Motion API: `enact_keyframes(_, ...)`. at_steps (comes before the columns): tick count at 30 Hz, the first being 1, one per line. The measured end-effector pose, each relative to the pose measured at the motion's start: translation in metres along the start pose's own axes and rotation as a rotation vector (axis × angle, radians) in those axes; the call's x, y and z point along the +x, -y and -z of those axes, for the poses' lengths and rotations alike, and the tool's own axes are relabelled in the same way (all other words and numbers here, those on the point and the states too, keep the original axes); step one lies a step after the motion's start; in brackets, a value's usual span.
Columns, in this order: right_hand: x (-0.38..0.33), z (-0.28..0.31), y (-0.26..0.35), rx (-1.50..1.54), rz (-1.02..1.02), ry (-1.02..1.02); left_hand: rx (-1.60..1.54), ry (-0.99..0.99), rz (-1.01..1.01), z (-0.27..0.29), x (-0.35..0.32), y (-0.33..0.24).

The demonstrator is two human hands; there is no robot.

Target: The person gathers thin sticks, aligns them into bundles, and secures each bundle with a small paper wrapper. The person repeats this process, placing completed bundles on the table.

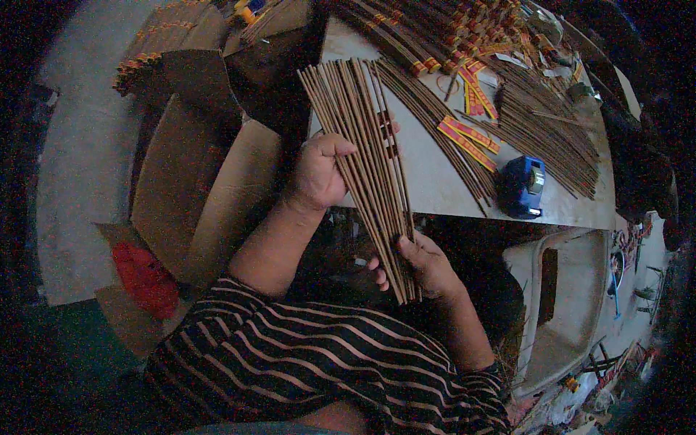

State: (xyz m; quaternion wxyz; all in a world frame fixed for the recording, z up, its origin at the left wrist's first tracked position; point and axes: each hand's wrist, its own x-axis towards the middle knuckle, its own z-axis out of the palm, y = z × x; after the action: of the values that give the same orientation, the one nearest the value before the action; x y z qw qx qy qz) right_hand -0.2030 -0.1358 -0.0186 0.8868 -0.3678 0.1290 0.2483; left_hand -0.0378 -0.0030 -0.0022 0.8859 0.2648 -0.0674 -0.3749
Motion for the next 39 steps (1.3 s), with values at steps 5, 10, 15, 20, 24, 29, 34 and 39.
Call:
enact_keyframes(5, 0.002, 0.008, 0.002, -0.019, -0.028, 0.004, -0.017, -0.025, -0.010, 0.005, 0.003, 0.003)
enact_keyframes(10, 0.005, 0.004, 0.002, -0.049, -0.007, -0.042, -0.006, -0.079, -0.022, 0.004, 0.004, 0.005)
enact_keyframes(15, 0.004, 0.009, 0.001, -0.139, 0.010, 0.031, 0.091, -0.094, -0.060, 0.006, 0.003, 0.008)
enact_keyframes(20, 0.004, 0.008, 0.003, -0.086, -0.003, 0.027, 0.059, -0.089, -0.023, -0.002, 0.001, 0.007)
enact_keyframes(24, 0.004, 0.008, 0.001, -0.066, -0.003, 0.017, 0.051, -0.084, 0.000, 0.001, 0.001, 0.006)
enact_keyframes(29, 0.004, 0.007, 0.000, -0.053, -0.012, 0.011, 0.037, -0.080, 0.005, 0.005, 0.001, 0.006)
enact_keyframes(34, 0.006, 0.005, 0.000, -0.047, -0.024, -0.007, 0.059, -0.097, -0.012, 0.005, -0.001, 0.006)
enact_keyframes(39, 0.006, 0.004, 0.000, -0.103, -0.039, -0.020, 0.170, -0.132, -0.064, 0.008, -0.004, 0.005)
